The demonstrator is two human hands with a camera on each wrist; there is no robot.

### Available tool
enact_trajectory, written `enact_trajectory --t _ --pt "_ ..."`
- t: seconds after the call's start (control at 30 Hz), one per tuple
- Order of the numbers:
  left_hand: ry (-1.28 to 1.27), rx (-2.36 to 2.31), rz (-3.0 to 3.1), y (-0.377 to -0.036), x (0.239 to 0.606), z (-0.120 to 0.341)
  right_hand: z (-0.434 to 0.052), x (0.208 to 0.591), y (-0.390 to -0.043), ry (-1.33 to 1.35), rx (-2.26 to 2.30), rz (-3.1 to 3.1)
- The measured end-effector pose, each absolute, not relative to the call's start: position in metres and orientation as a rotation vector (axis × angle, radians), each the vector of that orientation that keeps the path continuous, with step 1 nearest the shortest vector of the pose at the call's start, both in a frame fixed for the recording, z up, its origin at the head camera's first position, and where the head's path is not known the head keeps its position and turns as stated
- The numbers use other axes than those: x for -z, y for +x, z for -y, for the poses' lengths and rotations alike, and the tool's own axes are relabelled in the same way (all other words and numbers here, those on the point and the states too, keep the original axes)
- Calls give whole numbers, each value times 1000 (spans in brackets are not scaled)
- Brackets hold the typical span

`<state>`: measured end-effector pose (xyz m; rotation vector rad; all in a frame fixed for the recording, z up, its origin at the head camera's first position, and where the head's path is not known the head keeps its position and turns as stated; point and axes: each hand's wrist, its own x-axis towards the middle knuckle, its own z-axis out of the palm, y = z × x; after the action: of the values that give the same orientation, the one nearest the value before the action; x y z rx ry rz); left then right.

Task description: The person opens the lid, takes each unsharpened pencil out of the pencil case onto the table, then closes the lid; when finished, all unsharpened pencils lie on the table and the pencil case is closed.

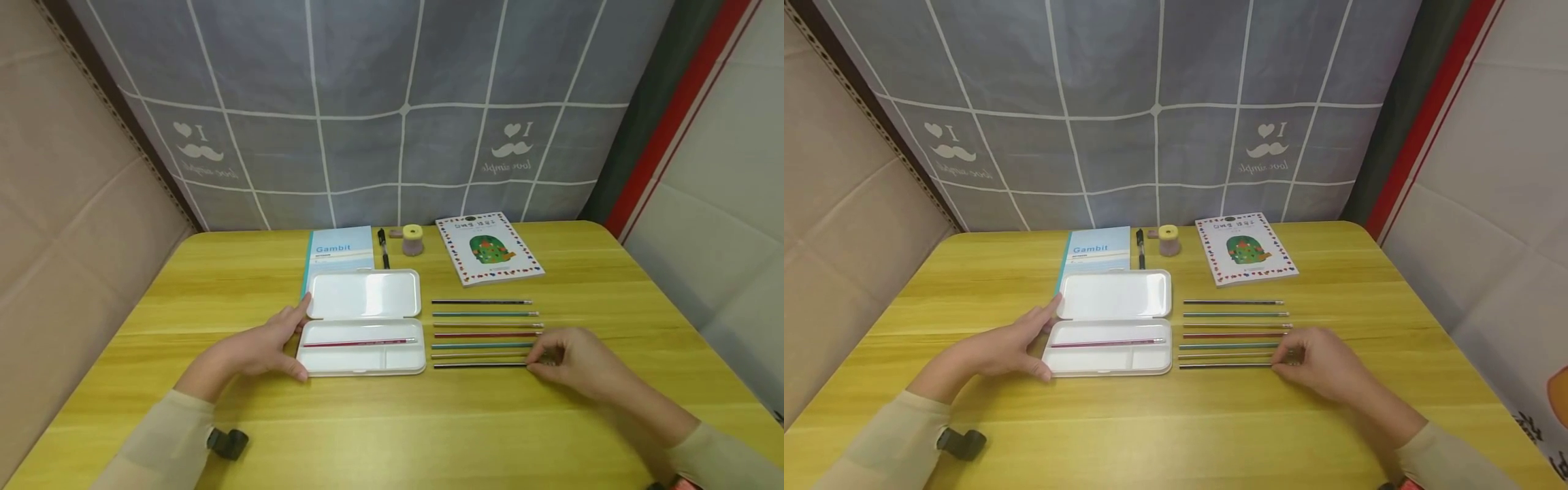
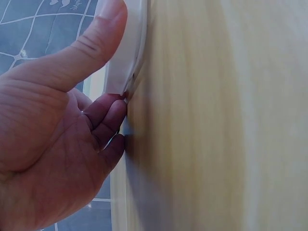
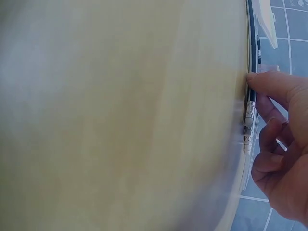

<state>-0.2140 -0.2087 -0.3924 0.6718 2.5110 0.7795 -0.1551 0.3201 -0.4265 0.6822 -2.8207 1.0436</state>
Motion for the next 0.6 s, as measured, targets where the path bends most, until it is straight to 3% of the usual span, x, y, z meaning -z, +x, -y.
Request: enact_trajectory --t 0.6 --pt "661 -789 -2500 -214 392 210 -315 418 -154 582 -956 2831"
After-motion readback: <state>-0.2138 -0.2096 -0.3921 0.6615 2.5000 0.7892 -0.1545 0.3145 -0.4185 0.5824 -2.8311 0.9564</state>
